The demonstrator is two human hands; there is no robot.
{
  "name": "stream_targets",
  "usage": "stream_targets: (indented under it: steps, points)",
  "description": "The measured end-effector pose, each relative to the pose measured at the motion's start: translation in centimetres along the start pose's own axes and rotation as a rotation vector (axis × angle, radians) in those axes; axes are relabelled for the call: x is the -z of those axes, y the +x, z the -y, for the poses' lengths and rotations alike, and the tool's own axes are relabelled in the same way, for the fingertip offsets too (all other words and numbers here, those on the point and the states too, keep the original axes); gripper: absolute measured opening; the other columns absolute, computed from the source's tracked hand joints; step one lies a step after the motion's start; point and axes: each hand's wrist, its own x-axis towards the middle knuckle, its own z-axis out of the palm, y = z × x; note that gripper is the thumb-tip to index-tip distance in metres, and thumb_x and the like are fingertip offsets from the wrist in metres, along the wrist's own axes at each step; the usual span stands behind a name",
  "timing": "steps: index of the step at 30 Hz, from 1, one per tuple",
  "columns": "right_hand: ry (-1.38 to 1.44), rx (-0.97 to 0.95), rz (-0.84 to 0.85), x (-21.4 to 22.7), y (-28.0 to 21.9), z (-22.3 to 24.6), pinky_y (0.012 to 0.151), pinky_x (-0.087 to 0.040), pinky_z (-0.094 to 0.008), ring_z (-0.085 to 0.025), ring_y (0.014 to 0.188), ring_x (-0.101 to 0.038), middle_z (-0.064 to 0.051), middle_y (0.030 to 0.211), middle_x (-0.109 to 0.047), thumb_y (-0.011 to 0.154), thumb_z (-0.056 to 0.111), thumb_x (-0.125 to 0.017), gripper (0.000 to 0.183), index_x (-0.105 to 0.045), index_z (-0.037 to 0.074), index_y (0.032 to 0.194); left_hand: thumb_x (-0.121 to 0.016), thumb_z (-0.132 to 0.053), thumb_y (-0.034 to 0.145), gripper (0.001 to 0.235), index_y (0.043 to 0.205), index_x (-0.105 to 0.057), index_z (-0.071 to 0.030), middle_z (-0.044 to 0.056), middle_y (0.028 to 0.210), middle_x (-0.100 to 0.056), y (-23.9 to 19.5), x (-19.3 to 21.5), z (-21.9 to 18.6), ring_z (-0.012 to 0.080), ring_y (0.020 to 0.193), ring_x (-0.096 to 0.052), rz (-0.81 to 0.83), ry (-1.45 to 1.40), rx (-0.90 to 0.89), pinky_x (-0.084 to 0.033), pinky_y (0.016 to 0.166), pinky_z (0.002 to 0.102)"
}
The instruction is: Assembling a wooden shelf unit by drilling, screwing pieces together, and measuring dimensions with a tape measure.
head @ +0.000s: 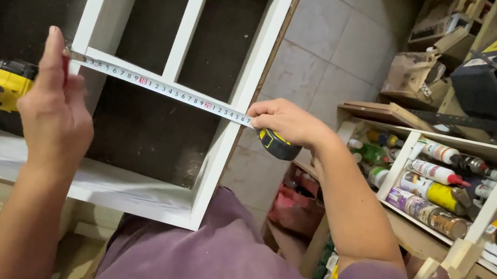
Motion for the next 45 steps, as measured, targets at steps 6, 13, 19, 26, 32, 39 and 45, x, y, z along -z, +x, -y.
stream_targets:
  steps: [6, 13, 19, 26, 32, 39, 45]
  points:
    - [0.034, 0.016, 0.025, 0.3, 0.1, -0.2, 0.077, -0.043, -0.028, -0.011, 0.080, -0.056, 0.003, 0.085, -0.065, 0.094, 0.023, -0.059, 0.015, -0.072, 0.016, 0.094, -0.044, -0.002, 0.118, 0.027, 0.139, -0.060, 0.005, 0.014, 0.093, -0.066, 0.4, 2.7, -5.4, 0.0170, 0.066, -0.059, 0.174, -0.644, 0.246, -0.047, 0.061, 0.025]
    - [0.116, 0.462, 0.085, -0.4, 4.4, -5.4, 0.085, -0.056, -0.043, -0.020, 0.088, -0.061, -0.013, 0.088, -0.073, 0.097, 0.020, -0.065, 0.022, -0.077, 0.005, 0.107, -0.076, -0.032, 0.095, 0.019, 0.099, -0.075, -0.013, 0.010, 0.097, -0.077, -0.7, -1.4, -5.0, 0.0263, 0.085, -0.067, 0.376, -0.685, 0.128, -0.050, 0.080, 0.036]
    - [0.280, 0.132, 0.019, -0.6, 1.8, -2.3, 0.070, -0.063, -0.041, -0.025, 0.070, -0.071, -0.014, 0.077, -0.072, 0.095, 0.012, -0.065, 0.015, -0.077, 0.003, 0.092, -0.061, -0.046, 0.105, 0.035, 0.115, -0.081, -0.019, 0.017, 0.075, -0.071, 1.4, -4.1, -9.7, 0.0201, 0.073, -0.064, 0.653, -0.879, 0.071, -0.055, 0.068, 0.038]
    - [0.310, 0.161, 0.014, -0.7, 1.9, -3.1, 0.066, -0.065, -0.039, -0.022, 0.067, -0.073, -0.012, 0.075, -0.070, 0.095, 0.010, -0.066, 0.013, -0.075, 0.002, 0.092, -0.071, -0.007, 0.091, 0.024, 0.111, -0.074, -0.020, 0.002, 0.101, -0.076, 3.9, -3.3, -4.2, 0.0294, 0.094, -0.070, -0.015, -0.329, -0.046, -0.056, 0.088, 0.039]
    - [0.283, 0.155, 0.006, -0.7, 1.8, -3.0, 0.068, -0.061, -0.035, -0.020, 0.066, -0.074, -0.009, 0.075, -0.070, 0.096, 0.013, -0.065, 0.015, -0.077, 0.004, 0.094, -0.084, -0.007, 0.090, 0.015, 0.101, -0.077, -0.014, 0.004, 0.089, -0.074, 4.0, -1.3, 2.8, 0.0231, 0.085, -0.072, -0.199, -0.179, 0.217, -0.057, 0.085, 0.033]
    - [0.207, 0.218, -0.007, -0.6, 1.5, -2.8, 0.076, -0.059, -0.037, -0.017, 0.076, -0.067, -0.006, 0.079, -0.071, 0.096, 0.014, -0.067, 0.013, -0.077, 0.006, 0.094, -0.084, -0.007, 0.091, 0.006, 0.095, -0.081, -0.011, 0.010, 0.081, -0.074, 4.1, -3.1, 5.3, 0.0159, 0.082, -0.070, -0.189, -0.329, 0.311, -0.056, 0.079, 0.033]
    - [-0.074, 0.142, 0.032, -0.3, 2.5, -2.7, 0.088, -0.048, -0.030, -0.013, 0.091, -0.065, 0.002, 0.093, -0.073, 0.091, 0.027, -0.061, 0.019, -0.073, 0.014, 0.098, -0.080, -0.015, 0.101, 0.007, 0.105, -0.081, -0.010, 0.003, 0.095, -0.073, 3.9, -1.9, 5.8, 0.0151, 0.079, -0.062, -0.079, -0.124, 0.240, -0.049, 0.073, 0.031]
